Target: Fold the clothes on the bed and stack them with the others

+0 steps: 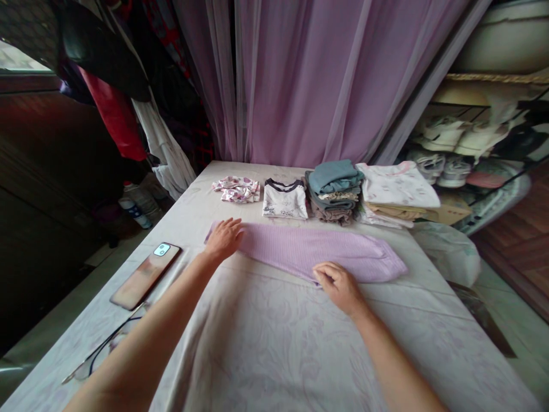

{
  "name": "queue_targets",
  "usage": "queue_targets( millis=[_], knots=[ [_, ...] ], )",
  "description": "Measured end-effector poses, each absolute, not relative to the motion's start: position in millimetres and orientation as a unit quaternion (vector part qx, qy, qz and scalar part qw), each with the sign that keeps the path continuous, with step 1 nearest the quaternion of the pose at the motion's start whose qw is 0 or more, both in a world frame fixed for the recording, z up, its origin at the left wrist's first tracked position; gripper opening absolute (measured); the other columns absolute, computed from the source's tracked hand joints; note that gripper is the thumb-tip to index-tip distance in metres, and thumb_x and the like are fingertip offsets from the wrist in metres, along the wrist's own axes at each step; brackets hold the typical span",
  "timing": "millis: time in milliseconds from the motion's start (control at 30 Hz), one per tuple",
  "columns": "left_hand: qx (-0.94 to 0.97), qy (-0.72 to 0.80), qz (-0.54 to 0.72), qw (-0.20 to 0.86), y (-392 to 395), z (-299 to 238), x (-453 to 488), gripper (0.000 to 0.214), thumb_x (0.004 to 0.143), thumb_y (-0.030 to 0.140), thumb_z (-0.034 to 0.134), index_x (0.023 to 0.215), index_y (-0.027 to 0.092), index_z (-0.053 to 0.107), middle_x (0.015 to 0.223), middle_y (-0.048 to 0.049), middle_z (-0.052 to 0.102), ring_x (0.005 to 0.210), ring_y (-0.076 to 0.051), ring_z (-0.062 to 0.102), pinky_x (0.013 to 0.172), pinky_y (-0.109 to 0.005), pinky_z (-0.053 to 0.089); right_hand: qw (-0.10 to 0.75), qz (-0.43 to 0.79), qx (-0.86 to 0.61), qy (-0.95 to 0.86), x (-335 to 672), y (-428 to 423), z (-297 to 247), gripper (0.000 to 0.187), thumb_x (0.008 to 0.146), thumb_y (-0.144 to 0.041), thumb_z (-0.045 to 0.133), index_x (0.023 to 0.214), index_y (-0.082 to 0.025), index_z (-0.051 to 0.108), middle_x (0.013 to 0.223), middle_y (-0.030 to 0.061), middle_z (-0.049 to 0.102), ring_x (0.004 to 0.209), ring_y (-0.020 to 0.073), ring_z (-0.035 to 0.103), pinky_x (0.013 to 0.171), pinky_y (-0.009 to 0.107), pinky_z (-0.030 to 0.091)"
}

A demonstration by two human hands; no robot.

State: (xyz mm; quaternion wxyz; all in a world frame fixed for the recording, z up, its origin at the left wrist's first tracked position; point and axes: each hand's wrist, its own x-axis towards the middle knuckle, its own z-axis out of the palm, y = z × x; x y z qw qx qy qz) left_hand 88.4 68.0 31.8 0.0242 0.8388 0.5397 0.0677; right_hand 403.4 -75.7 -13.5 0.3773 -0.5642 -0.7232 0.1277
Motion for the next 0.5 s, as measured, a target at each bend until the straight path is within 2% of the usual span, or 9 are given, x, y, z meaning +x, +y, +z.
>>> queue_targets(
  millis=[133,233,367,433,500],
  knots=[
    [0.843,0.536,0.034,0.030,74,12,109,0.054,0.098,0.044,0.037,0.144,0.019,0.046,0.154,-0.0093,0.041,0.144,-0.030,0.033,0.117,-0.049,0.025,0.348,0.101,-0.622,-0.694,399,-52,-1,0.027,0.091,-0.032,0.045,0.085,-0.022,0.070,0.089,0.0067,0.072,0.088,0.0195,0.067,0.081,0.030,0.051],
    [0.837,0.547,0.032,0.012,73,2,108,0.063,0.096,0.054,0.036,0.148,0.019,0.040,0.156,-0.0110,0.036,0.145,-0.031,0.029,0.117,-0.051,0.023,0.273,0.086,-0.635,-0.718,380,-28,8,0.028,0.091,-0.030,0.046,0.102,-0.022,0.071,0.109,0.0079,0.071,0.105,0.0202,0.064,0.094,0.033,0.048],
    [0.836,0.548,0.034,0.002,70,-3,101,0.070,0.093,0.062,0.036,0.149,0.020,0.039,0.157,-0.0118,0.035,0.146,-0.032,0.027,0.117,-0.052,0.020,0.138,0.083,-0.623,-0.766,349,-3,9,0.046,0.094,-0.037,0.046,0.136,-0.021,0.055,0.148,0.0096,0.048,0.138,0.0221,0.041,0.113,0.041,0.031],
    [0.835,0.550,0.029,-0.002,68,-2,99,0.073,0.092,0.064,0.035,0.150,0.020,0.038,0.157,-0.0125,0.034,0.146,-0.033,0.026,0.117,-0.052,0.019,0.085,0.083,-0.632,-0.766,348,2,5,0.051,0.096,-0.043,0.040,0.144,-0.024,0.046,0.156,0.0077,0.037,0.145,0.0222,0.029,0.117,0.047,0.022],
    [0.833,0.553,0.022,-0.006,68,-2,99,0.075,0.091,0.066,0.035,0.150,0.020,0.038,0.158,-0.0134,0.033,0.146,-0.034,0.026,0.117,-0.052,0.018,0.053,0.077,-0.662,-0.743,362,2,-1,0.054,0.098,-0.047,0.035,0.148,-0.026,0.040,0.159,0.0066,0.032,0.147,0.0220,0.024,0.118,0.051,0.016]
  ],
)
